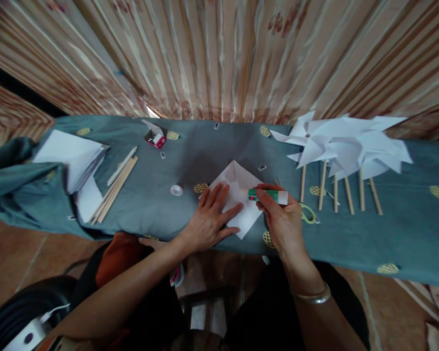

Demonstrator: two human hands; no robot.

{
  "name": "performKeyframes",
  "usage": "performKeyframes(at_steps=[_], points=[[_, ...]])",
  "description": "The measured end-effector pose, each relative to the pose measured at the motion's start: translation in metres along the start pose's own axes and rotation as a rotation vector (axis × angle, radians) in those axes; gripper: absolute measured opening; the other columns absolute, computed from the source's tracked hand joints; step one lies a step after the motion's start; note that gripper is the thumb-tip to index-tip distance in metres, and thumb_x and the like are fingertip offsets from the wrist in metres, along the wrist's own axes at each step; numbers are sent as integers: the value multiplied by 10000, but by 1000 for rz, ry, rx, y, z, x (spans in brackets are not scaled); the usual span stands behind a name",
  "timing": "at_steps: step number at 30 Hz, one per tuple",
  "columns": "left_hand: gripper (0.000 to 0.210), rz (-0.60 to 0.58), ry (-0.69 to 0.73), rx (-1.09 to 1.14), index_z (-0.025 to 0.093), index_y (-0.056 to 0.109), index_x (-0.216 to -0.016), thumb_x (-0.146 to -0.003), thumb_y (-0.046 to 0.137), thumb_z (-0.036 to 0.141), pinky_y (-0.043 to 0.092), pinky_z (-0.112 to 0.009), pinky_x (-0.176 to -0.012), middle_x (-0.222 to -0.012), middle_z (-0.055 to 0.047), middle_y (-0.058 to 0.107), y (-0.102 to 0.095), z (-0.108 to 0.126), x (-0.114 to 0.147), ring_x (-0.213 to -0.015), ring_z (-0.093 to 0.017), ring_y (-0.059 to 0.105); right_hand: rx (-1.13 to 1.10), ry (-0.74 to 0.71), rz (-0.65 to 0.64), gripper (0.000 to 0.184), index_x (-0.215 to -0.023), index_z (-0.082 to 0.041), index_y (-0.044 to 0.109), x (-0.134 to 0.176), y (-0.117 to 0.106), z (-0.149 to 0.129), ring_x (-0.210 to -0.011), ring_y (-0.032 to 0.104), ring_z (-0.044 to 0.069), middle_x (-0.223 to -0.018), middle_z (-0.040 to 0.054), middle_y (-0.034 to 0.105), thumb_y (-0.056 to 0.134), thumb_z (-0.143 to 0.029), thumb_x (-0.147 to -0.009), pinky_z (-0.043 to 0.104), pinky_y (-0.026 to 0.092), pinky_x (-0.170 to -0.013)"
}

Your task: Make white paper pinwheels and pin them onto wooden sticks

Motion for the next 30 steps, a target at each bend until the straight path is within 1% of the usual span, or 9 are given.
performKeyframes(at_steps=[2,5,8,10,14,19,26,30], points=[[628,9,2,19,289,514,-1398,-876,503,637,209,-652,-1149,-1606,-157,233,-1,0,0,-1488,-427,152,42,0,24,232,-814,-218,729,0,0,1,-593,596,112,-766,2,721,846,-320,-642,248,479,-539],[632,13,-1,33,285,509,-1403,-879,493,638,212,-653,-1149,-1605,-161,230,-1,0,0,-1489,-428,146,90,-13,7,253,-831,-233,719,0,4,1,-656,636,145,-788,7,725,846,-331,-635,272,499,-578],[625,9,-7,30,288,504,-1406,-883,494,631,205,-660,-1149,-1601,-155,241,-1,0,0,-1491,-423,142,145,-58,-23,288,-862,-240,708,1,8,-1,-683,654,170,-804,10,724,843,-367,-641,298,509,-592],[623,8,-7,30,292,501,-1407,-881,506,625,195,-669,-1148,-1600,-153,247,-1,0,0,-1492,-425,138,210,-101,-13,306,-870,-240,709,3,9,-5,-694,660,177,-806,11,727,847,-379,-635,302,514,-602],[627,2,-6,38,282,503,-1411,-881,515,617,183,-664,-1154,-1604,-162,238,-1,1,0,-1491,-431,136,372,-160,-14,278,-855,-256,724,6,13,-14,-705,661,184,-799,12,732,836,-405,-648,300,515,-601],[630,9,-2,41,290,499,-1412,-879,513,625,180,-664,-1156,-1624,-141,204,-1,1,0,-1498,-415,121,476,-226,-56,246,-874,-265,732,9,20,-20,-750,677,193,-864,14,747,800,-417,-693,311,534,-643],[630,11,-3,43,292,471,-1434,-892,501,613,178,-666,-1155,-1626,-137,201,0,1,1,-1502,-410,109,520,-224,-81,272,-928,-255,733,10,20,-16,-814,696,213,-930,23,759,794,-403,-708,334,553,-702],[623,2,-14,45,284,491,-1423,-887,524,600,164,-654,-1163,-1619,-146,219,0,1,0,-1496,-421,128,547,-221,-75,267,-944,-251,731,10,21,-16,-805,695,211,-923,24,752,792,-380,-718,334,553,-703]])
Point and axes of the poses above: each hand's wrist, its own x-axis away from the middle knuckle, its own y-axis out of the palm, z = x × y, the point moved 10 cm from there along -x, towards the middle knuckle
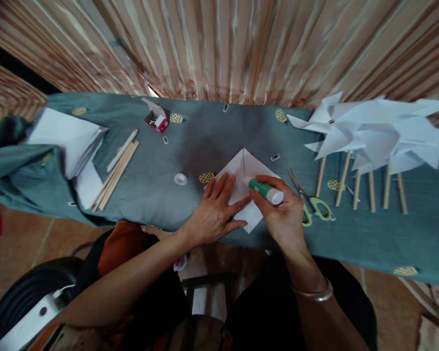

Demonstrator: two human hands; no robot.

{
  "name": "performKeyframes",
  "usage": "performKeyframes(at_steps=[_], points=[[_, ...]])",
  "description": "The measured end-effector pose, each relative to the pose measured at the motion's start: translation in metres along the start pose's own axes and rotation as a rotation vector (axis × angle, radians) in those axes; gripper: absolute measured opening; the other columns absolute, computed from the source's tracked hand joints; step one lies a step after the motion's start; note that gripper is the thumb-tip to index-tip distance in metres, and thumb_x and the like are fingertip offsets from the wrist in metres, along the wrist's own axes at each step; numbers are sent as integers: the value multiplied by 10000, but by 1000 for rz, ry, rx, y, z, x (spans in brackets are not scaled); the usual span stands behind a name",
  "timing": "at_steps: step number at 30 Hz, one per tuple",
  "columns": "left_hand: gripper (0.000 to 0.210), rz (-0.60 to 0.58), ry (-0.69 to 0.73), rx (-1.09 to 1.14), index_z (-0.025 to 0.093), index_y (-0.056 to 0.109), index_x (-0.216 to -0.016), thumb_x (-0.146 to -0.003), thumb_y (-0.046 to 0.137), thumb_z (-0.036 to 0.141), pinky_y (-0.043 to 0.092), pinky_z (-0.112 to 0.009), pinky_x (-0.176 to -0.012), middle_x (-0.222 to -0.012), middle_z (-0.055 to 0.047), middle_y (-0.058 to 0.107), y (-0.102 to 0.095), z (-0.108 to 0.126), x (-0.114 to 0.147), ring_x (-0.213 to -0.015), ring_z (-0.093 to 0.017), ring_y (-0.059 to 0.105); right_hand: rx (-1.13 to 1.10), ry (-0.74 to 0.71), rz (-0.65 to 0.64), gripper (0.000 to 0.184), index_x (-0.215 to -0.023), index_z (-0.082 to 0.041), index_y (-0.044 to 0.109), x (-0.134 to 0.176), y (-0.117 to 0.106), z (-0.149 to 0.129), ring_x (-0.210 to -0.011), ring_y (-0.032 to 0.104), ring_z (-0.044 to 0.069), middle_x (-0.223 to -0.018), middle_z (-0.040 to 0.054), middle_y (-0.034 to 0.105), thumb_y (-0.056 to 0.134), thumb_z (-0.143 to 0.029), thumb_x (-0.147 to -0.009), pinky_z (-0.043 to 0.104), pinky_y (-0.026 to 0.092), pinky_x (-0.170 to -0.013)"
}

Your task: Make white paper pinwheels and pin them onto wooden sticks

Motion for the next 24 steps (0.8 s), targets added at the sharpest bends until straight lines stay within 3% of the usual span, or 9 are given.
performKeyframes(at_steps=[12,24], points=[[646,6,6,-17,287,472,-1435,-879,528,611,179,-650,-1159,-1611,-146,237,-1,1,0,-1491,-423,146,85,-8,-19,267,-995,-233,715,2,5,-3,-843,702,234,-935,36,751,741,-364,-763,368,555,-777],[642,-28,1,-80,273,479,-1424,-882,521,615,210,-645,-1153,-1605,-170,246,-1,3,-1,-1485,-419,176,211,-258,-108,252,-1086,-273,690,9,15,-16,-1053,673,254,-1108,38,730,664,-294,-836,439,523,-961]])
Point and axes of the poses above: each hand's wrist, its own x-axis away from the middle knuckle, its own y-axis out of the palm, z = x × y, the point moved 10 cm from there along -x, towards the middle knuckle
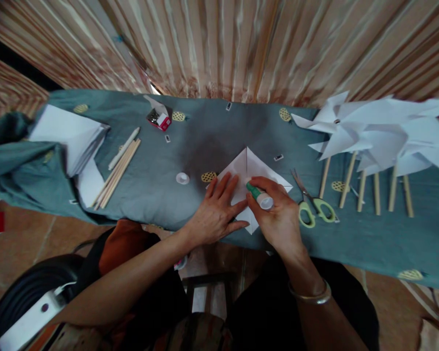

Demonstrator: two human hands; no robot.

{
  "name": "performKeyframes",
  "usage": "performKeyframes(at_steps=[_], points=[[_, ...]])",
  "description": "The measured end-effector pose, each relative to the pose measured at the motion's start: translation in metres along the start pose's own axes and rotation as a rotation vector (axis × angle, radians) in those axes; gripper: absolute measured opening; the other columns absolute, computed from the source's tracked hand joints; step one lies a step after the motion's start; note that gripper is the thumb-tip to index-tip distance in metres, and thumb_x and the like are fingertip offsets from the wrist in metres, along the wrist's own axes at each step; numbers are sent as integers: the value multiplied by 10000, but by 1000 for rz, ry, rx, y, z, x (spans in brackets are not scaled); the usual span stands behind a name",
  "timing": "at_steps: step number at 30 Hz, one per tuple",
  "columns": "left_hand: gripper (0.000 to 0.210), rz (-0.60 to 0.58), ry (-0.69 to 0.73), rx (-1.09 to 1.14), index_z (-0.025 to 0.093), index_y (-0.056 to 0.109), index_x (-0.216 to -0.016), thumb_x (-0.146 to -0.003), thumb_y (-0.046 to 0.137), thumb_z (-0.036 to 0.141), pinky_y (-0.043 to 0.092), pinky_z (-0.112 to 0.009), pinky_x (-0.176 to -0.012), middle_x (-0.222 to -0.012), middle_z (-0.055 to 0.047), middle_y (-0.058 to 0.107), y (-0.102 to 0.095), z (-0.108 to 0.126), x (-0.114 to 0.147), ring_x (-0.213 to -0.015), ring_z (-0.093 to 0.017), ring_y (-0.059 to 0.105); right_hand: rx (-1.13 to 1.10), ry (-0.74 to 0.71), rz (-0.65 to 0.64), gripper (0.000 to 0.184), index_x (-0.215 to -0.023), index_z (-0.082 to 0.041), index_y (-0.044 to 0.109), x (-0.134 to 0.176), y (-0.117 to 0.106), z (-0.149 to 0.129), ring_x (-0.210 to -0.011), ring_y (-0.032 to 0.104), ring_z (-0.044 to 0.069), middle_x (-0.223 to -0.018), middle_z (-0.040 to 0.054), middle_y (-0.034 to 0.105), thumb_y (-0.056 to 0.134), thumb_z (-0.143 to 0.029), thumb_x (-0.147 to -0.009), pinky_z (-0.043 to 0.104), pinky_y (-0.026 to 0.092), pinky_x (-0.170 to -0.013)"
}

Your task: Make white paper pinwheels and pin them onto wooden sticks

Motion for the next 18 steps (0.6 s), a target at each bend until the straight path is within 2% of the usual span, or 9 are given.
performKeyframes(at_steps=[4,10,18], points=[[615,-6,-6,3,266,515,-1395,-879,542,598,212,-644,-1153,-1591,-180,271,0,0,0,-1480,-432,184,22,-70,-32,267,-1115,-299,682,1,2,-6,-1097,652,250,-1134,28,723,652,-262,-852,439,515,-979],[614,-5,-2,11,248,532,-1384,-879,542,598,216,-652,-1146,-1581,-204,276,0,0,0,-1474,-448,190,16,-60,-41,267,-1119,-298,688,2,2,-5,-1087,659,254,-1132,29,727,656,-296,-854,447,523,-967],[593,16,1,24,266,541,-1364,-874,548,601,226,-668,-1135,-1597,-163,264,0,-1,1,-1482,-426,178,40,-76,-74,244,-1087,-289,692,1,4,-9,-1053,669,252,-1110,25,737,653,-294,-847,424,534,-926]])
Point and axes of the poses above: each hand's wrist, its own x-axis away from the middle knuckle, its own y-axis out of the palm, z = x × y, the point moved 10 cm from there along -x, towards the middle knuckle
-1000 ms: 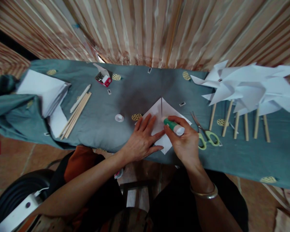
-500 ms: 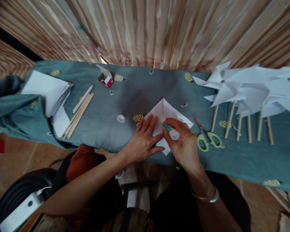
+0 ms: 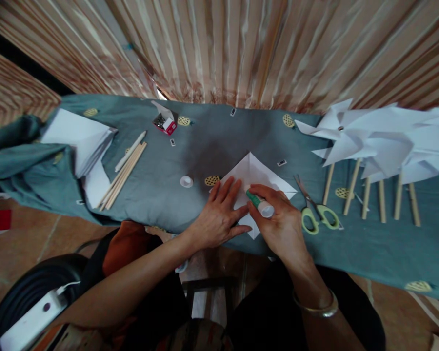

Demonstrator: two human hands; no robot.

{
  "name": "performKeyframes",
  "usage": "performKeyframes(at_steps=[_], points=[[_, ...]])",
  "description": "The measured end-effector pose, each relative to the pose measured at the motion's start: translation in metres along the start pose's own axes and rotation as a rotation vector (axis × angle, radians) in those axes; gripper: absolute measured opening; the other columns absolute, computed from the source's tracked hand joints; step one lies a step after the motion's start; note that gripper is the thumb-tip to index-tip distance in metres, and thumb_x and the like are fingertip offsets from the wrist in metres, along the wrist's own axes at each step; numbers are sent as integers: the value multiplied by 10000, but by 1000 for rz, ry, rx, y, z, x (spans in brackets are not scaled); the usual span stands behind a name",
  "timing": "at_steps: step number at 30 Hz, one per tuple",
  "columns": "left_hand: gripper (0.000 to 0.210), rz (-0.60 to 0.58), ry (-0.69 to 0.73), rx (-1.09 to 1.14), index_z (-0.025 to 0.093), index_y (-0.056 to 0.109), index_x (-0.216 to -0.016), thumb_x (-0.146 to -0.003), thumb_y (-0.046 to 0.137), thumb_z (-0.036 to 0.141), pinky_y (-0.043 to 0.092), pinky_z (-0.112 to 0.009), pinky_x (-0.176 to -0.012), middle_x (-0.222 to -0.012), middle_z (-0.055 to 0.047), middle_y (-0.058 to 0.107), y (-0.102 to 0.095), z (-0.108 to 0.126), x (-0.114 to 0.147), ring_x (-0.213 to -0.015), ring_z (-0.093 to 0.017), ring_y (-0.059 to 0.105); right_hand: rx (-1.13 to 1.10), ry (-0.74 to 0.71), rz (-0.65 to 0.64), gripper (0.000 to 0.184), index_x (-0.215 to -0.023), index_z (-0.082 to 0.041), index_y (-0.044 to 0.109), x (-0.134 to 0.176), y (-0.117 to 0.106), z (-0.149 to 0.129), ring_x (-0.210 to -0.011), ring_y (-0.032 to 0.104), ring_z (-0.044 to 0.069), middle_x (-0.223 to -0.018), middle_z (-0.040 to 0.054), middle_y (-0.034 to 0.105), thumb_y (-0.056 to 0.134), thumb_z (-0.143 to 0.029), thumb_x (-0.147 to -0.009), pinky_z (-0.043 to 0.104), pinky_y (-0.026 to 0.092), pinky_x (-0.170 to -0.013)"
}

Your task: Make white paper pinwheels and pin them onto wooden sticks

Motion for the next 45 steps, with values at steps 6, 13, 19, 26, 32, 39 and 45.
performKeyframes(at_steps=[6,13,19,26,32,39,45], points=[[577,-16,-1,2,250,563,-1339,-880,537,598,218,-664,-1143,-1591,-169,272,-1,0,-1,-1486,-420,171,7,-37,-27,228,-1071,-287,692,0,1,-4,-1049,671,251,-1111,27,737,645,-281,-848,425,531,-932],[579,-16,0,3,249,565,-1344,-873,560,587,212,-663,-1144,-1588,-181,272,-1,1,-1,-1482,-432,174,12,-67,-33,224,-1059,-281,693,2,-1,-7,-1028,681,244,-1100,31,741,647,-260,-841,425,532,-936],[605,-15,-3,1,254,544,-1365,-868,556,600,217,-665,-1141,-1579,-183,285,-1,0,-1,-1478,-440,178,3,-54,-61,238,-1074,-281,689,4,-1,-5,-1063,670,249,-1109,29,739,639,-259,-843,430,524,-949],[641,-20,1,-13,247,501,-1408,-883,514,614,216,-665,-1141,-1580,-197,281,-2,1,-1,-1480,-433,177,-13,22,-57,227,-1065,-293,695,7,-3,0,-1070,666,255,-1118,21,736,652,-287,-842,439,530,-947],[634,-20,0,-23,274,500,-1410,-880,510,623,228,-666,-1135,-1583,-180,284,-1,0,-1,-1480,-429,183,-28,50,-49,225,-1058,-297,699,8,-6,2,-1089,662,261,-1113,17,740,658,-294,-837,456,519,-971],[649,-30,-1,-44,283,485,-1425,-879,505,632,229,-658,-1134,-1595,-169,267,0,0,-1,-1476,-428,192,-51,83,-41,210,-1037,-287,701,9,-8,4,-1098,659,262,-1111,24,737,665,-300,-831,457,507,-989],[637,-14,1,-48,287,489,-1425,-878,527,611,232,-657,-1129,-1585,-183,277,0,0,-1,-1470,-444,199,-62,108,-19,216,-1037,-284,707,10,-11,8,-1095,663,263,-1113,24,735,678,-298,-824,460,507,-989]])
Point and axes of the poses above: each hand's wrist, its own x-axis away from the middle knuckle, its own y-axis out of the palm, z = x × y, the point moved 10 cm from there along -x, towards the middle knuckle
